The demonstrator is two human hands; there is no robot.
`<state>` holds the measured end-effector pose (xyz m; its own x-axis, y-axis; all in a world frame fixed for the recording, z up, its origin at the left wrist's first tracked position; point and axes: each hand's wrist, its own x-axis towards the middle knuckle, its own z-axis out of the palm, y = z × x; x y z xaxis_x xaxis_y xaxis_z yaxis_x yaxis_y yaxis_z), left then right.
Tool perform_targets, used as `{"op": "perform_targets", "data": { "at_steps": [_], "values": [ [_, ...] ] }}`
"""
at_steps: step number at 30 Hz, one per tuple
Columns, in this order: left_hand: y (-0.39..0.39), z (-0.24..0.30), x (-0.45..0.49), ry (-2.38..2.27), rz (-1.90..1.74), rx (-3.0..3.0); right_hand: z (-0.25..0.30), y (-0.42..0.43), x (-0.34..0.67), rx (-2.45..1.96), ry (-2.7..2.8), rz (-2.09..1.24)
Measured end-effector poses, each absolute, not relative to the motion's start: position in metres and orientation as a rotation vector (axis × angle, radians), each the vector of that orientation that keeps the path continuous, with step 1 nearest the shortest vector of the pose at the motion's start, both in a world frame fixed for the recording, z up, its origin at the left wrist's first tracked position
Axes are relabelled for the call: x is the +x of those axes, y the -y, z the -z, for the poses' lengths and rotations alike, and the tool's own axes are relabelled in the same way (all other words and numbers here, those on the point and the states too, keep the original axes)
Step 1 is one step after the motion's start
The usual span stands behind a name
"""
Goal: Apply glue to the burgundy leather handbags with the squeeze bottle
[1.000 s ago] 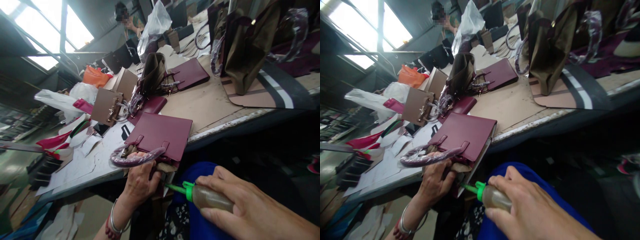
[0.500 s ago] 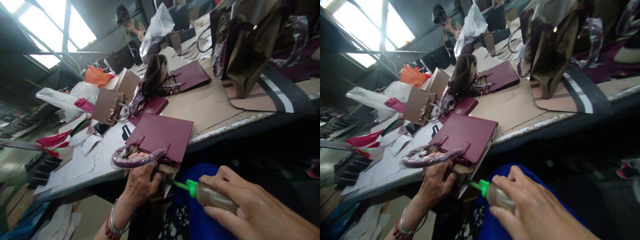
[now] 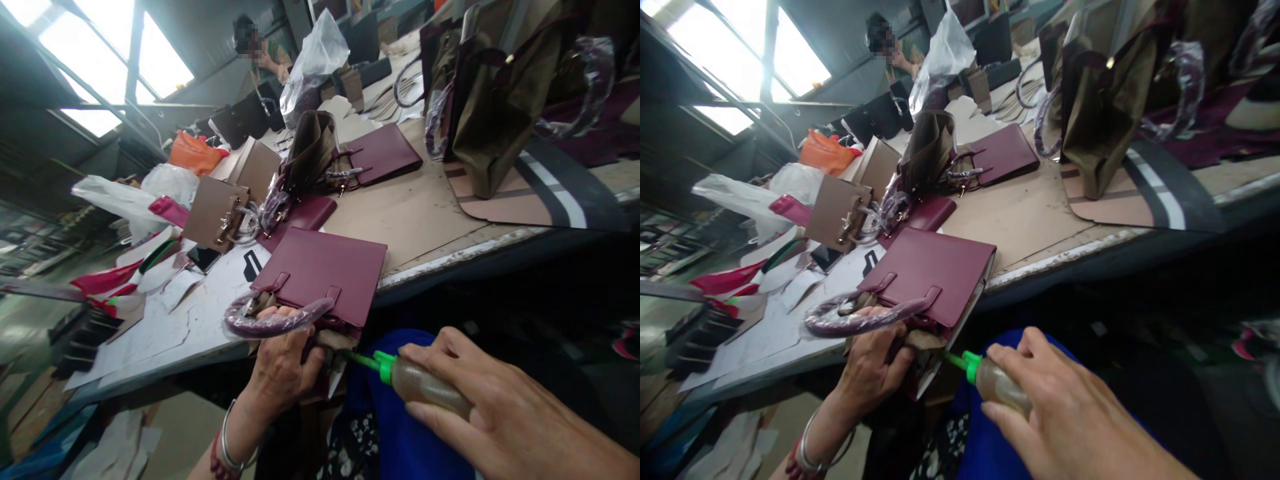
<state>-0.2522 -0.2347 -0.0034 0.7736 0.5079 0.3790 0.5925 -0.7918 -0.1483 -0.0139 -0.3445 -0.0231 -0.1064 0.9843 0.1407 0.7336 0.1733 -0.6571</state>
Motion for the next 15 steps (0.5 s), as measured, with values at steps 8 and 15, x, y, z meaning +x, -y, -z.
{"op": "perform_targets", "data": {
  "at_steps": [8, 15],
  "values": [
    [0.235, 0.000, -0.248, 0.868, 0.474, -2.762, 0.035, 0.346, -0.019, -1.645, 1.900, -0.611],
    [0.235, -0.001, -0.246, 0.857, 0.460, -2.730, 0.014, 0.353, -0.029, -1.608, 1.970, -0.881]
  ]
}}
